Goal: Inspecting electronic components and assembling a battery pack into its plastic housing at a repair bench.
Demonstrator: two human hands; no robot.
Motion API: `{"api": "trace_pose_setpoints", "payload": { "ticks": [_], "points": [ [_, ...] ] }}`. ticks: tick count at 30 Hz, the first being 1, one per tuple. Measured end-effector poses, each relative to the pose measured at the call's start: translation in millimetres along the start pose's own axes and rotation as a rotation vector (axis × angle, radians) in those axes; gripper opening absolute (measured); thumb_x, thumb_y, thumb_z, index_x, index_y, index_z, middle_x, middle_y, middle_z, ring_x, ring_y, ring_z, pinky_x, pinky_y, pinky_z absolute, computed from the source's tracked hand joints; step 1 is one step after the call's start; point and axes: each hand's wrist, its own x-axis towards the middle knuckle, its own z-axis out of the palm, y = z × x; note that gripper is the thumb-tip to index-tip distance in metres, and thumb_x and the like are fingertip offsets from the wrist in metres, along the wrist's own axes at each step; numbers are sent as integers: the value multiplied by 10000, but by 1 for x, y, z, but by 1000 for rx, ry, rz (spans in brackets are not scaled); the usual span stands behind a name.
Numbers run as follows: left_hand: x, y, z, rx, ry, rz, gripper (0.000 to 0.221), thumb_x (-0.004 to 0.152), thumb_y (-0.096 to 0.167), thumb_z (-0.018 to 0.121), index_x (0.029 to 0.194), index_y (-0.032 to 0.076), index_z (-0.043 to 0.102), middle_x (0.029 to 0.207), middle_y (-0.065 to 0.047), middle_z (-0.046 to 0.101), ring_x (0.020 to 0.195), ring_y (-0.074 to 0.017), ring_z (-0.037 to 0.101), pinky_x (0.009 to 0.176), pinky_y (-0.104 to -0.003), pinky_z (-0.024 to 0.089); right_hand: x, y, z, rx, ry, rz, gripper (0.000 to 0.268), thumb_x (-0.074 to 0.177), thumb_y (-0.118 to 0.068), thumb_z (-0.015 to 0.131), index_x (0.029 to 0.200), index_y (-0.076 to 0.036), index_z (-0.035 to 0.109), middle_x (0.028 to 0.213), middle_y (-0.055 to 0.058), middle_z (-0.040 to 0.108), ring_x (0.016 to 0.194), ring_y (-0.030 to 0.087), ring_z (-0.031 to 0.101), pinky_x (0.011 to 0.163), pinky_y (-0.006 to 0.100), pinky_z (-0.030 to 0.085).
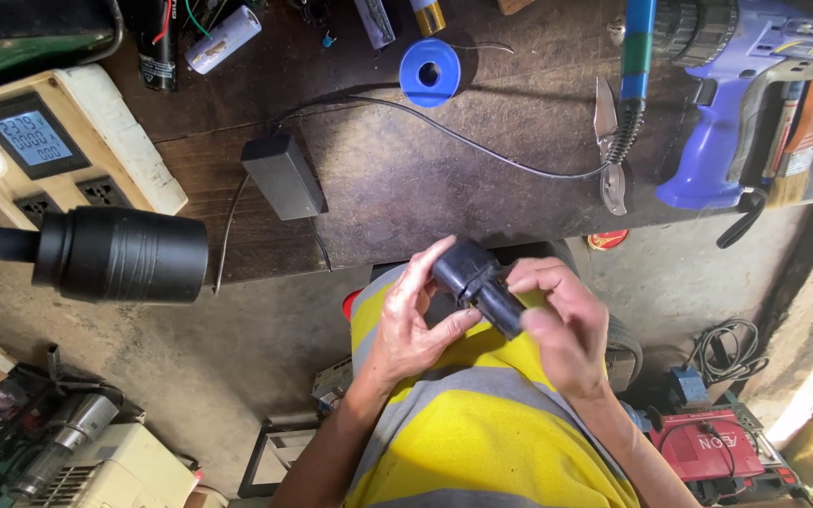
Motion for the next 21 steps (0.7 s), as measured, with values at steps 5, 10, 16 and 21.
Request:
{"api": "trace_pose_setpoints", "payload": {
  "ticks": [5,10,16,21],
  "points": [
    [-8,-7,1,-95,-160,-36,792,818,46,834,1497,-34,433,1339,-218,604,1252,-311,615,1069,-388,528,18,-12,9,513,-135,167,713,1049,-600,258,1251,-37,645,1240,216,681,1199,348,637,1040,502,471],
    [-8,-6,8,-5,-97,-24,737,841,105,823,1465,-39,459,1253,-238,630,1168,-342,648,983,-424,565,6,-9,14,454,-172,247,950,990,-706,163,1392,47,580,1388,211,604,1330,293,535,1101,376,437],
    [0,20,14,242,-112,-4,677,848,211,772,1424,10,477,1194,-190,657,1071,-296,686,909,-381,595,14,-18,10,183,-111,322,886,970,-655,178,1338,-14,667,1310,169,693,1231,269,635,1034,365,485],
    [7,37,23,304,-178,-44,831,724,288,778,1418,25,404,1149,-113,604,1030,-212,637,962,-348,568,20,-19,16,-7,-19,422,878,941,-682,185,1264,-82,738,1242,119,782,1157,227,723,974,344,552]
  ]
}}
